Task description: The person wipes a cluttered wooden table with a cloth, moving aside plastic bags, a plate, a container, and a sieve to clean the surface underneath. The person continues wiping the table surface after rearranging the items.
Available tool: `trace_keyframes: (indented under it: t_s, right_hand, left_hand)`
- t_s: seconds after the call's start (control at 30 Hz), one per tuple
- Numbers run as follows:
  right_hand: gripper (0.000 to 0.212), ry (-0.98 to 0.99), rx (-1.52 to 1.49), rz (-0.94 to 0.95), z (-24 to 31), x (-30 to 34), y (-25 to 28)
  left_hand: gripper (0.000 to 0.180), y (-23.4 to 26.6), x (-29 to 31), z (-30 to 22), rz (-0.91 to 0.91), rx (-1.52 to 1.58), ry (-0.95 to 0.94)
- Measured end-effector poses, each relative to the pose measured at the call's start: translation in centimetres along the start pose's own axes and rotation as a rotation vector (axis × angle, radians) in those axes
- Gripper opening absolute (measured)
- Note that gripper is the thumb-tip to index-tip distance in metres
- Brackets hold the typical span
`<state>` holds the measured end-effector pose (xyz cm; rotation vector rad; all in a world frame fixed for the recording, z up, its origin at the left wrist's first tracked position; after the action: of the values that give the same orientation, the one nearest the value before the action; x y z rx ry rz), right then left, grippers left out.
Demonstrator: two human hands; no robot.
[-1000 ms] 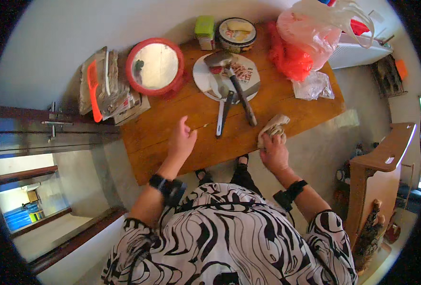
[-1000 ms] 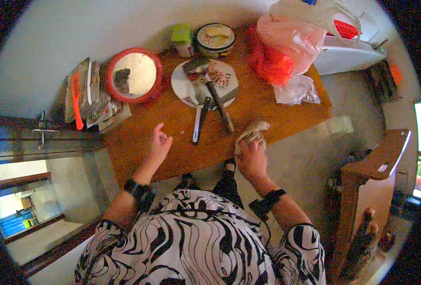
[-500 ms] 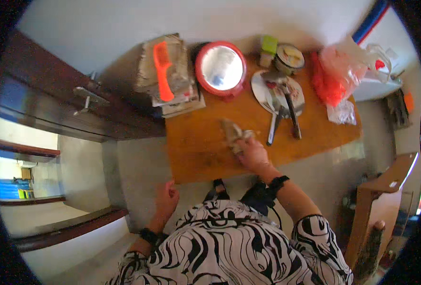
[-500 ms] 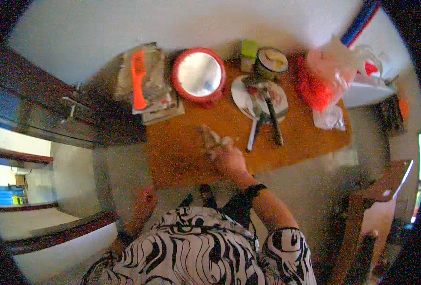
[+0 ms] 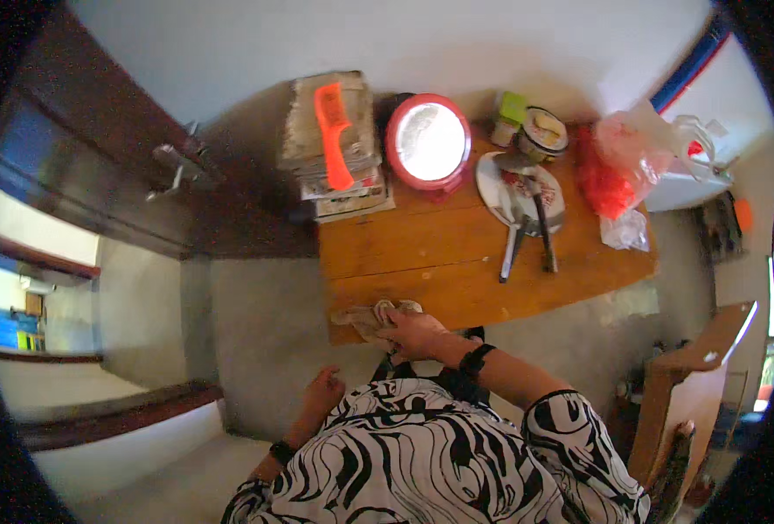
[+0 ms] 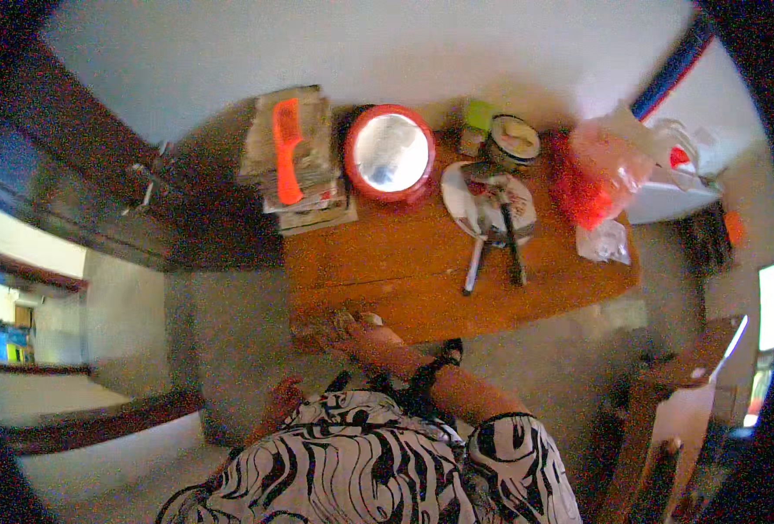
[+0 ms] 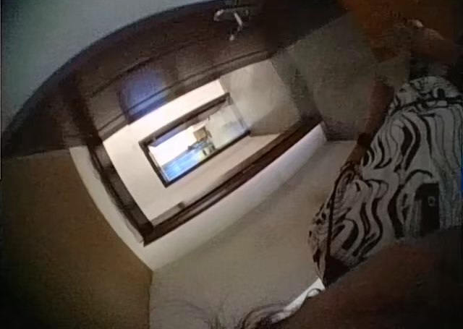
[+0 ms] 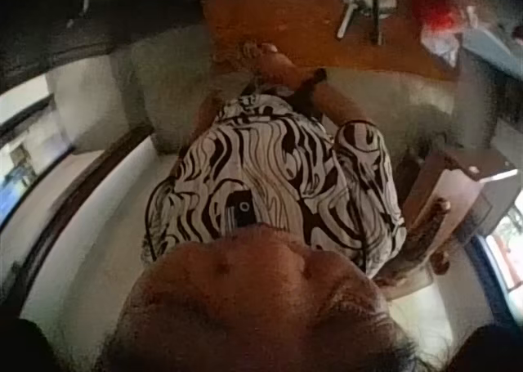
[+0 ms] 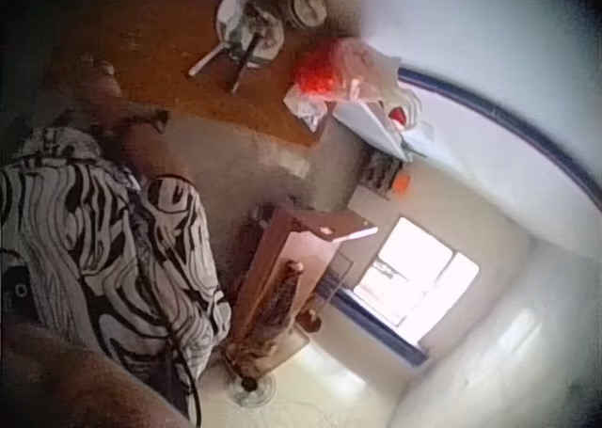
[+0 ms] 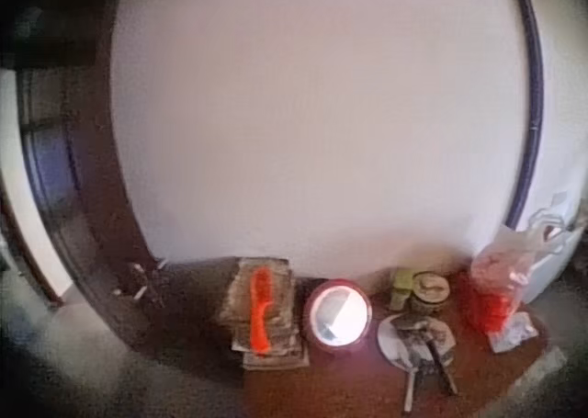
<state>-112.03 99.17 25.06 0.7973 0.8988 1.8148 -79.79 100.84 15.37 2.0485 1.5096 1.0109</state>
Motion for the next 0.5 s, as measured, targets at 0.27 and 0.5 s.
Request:
trace_keyframes:
  t_s: [0.27,0.5]
  right_hand:
    - [0.055,-0.413,0.177,-0.444,-10.0,16.7,-0.3]
    - [0.047,-1.198,-0.021,-0.806,-18.1,32.3,4.6]
  left_hand:
    - [0.041,-7.9,-7.8,1.2,0.207,0.212,-0.039]
    - [0.038,-11.1,-8.0,-15.7,0.285,0.173,-0.360]
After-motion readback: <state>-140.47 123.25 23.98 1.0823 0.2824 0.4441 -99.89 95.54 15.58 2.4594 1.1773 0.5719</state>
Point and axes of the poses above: each hand's wrist, its own x-axis away from the middle knuckle, its own y-axis out of the back of the hand, z = x × y, the point moved 1 cm from there along -x, towards the middle knuckle, and after that the axes turned 14 degrees about -z, right-handed, at the moved point
